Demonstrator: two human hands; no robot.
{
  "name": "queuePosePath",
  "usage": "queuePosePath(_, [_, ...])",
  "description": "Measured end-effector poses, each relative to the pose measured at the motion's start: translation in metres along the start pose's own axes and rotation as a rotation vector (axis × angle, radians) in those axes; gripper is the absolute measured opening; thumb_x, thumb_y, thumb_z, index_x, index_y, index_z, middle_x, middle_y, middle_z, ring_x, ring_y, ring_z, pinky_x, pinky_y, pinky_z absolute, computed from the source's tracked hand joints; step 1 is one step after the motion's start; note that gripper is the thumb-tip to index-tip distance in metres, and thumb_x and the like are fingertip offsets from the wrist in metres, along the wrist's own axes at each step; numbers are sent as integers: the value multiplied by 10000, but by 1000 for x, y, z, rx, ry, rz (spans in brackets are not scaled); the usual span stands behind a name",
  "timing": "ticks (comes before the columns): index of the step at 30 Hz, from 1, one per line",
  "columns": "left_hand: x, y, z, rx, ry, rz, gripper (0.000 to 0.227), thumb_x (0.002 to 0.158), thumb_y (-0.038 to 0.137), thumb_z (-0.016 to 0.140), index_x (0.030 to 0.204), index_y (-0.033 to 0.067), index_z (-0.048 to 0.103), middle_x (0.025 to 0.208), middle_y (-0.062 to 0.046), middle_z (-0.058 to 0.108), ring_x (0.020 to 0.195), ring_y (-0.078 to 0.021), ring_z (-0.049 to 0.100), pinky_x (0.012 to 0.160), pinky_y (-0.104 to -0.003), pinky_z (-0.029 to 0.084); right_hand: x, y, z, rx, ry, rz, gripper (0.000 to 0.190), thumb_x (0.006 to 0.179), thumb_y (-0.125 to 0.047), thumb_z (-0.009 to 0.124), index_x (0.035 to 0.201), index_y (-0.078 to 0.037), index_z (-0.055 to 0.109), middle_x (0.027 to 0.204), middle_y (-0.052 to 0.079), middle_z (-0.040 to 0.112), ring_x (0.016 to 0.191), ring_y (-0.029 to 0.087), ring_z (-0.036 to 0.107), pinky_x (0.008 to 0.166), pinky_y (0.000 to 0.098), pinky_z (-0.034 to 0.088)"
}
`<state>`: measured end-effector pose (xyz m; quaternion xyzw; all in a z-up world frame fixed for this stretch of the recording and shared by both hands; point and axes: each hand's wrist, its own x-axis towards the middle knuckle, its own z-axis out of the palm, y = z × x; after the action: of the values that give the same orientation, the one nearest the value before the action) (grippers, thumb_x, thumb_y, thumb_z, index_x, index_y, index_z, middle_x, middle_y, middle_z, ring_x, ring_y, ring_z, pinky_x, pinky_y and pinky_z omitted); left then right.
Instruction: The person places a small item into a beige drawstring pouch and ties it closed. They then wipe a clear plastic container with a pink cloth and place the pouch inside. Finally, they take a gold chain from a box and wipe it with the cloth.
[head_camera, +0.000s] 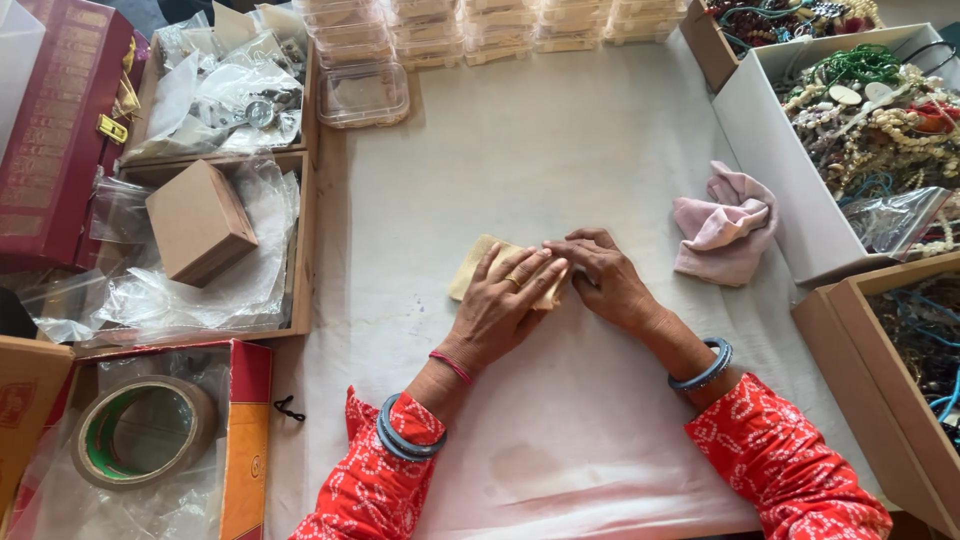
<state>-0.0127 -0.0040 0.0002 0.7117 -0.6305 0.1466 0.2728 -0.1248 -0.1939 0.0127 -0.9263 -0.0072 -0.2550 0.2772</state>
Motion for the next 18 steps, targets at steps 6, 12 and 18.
queuePosePath(6, [6,-5,-20,-214,209,-199,444,899,273,785,1295,101,681,1152,-93,699,1091,-299,663,955,-449,532,-3,7,2,-14,-90,45,408,789,-4,744,1182,-112,731,1075,83,706,1141,301,590,948,404,538])
queuePosePath(12, [4,-6,-20,-213,397,-185,317,877,104,803,1166,63,678,1050,-82,733,931,-301,703,810,-409,580,-10,25,11,329,29,403,120,969,-78,683,1082,-51,711,1131,76,716,912,179,636,759,309,522])
queuePosePath(18, [5,-5,-25,-216,445,-262,236,876,38,745,1108,53,701,1003,-99,744,859,-291,722,756,-395,585,-5,10,4,535,9,346,295,997,-57,625,1290,-75,597,1206,62,725,991,81,645,867,251,560])
